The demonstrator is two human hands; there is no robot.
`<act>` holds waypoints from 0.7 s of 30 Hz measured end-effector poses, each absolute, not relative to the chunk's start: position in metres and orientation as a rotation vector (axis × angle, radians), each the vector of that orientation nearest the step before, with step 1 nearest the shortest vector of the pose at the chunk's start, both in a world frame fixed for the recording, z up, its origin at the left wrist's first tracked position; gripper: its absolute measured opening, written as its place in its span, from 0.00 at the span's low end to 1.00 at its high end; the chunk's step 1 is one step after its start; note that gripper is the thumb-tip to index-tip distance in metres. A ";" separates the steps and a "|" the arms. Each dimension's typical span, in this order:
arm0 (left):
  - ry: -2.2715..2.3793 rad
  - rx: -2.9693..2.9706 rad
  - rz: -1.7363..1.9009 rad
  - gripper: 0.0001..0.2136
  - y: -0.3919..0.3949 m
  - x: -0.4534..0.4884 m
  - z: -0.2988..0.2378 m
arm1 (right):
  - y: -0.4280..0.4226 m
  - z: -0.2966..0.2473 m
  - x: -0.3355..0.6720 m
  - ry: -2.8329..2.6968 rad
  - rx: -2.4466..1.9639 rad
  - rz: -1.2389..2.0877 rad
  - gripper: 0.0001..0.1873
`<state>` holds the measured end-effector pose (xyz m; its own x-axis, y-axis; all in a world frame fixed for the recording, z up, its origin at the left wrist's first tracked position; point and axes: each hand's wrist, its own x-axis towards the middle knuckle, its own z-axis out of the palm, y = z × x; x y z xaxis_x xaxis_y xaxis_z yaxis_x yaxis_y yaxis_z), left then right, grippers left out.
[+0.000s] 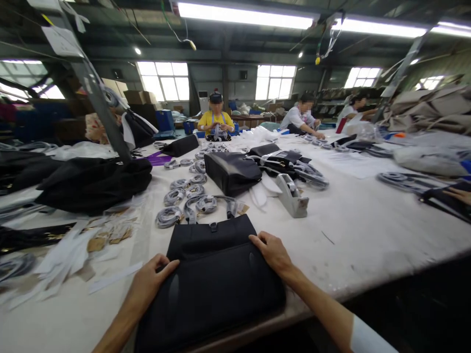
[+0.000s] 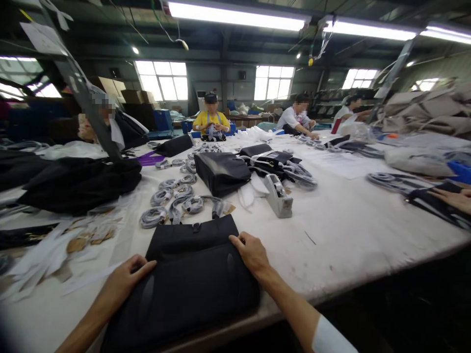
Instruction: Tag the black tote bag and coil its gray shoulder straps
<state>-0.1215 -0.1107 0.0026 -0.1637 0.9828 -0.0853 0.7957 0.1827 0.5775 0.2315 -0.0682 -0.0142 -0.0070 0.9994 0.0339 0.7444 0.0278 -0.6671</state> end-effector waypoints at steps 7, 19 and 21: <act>2.202 2.468 0.507 0.15 -0.117 -0.072 0.012 | -0.051 -0.003 0.226 -2.029 -1.944 0.425 0.22; 1.407 2.977 0.507 0.25 -0.082 -0.011 -0.042 | -0.065 -0.013 0.230 -2.058 -1.733 0.007 0.13; 1.394 2.992 0.606 0.24 -0.079 -0.015 -0.048 | -0.067 -0.013 0.236 -2.044 -1.647 -0.030 0.11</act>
<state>-0.0145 -0.0788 -0.0484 0.5943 0.6941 0.4063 0.7707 -0.6359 -0.0411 0.2362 -0.0670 -0.0134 -0.1334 0.9076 0.3980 0.9190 0.2636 -0.2931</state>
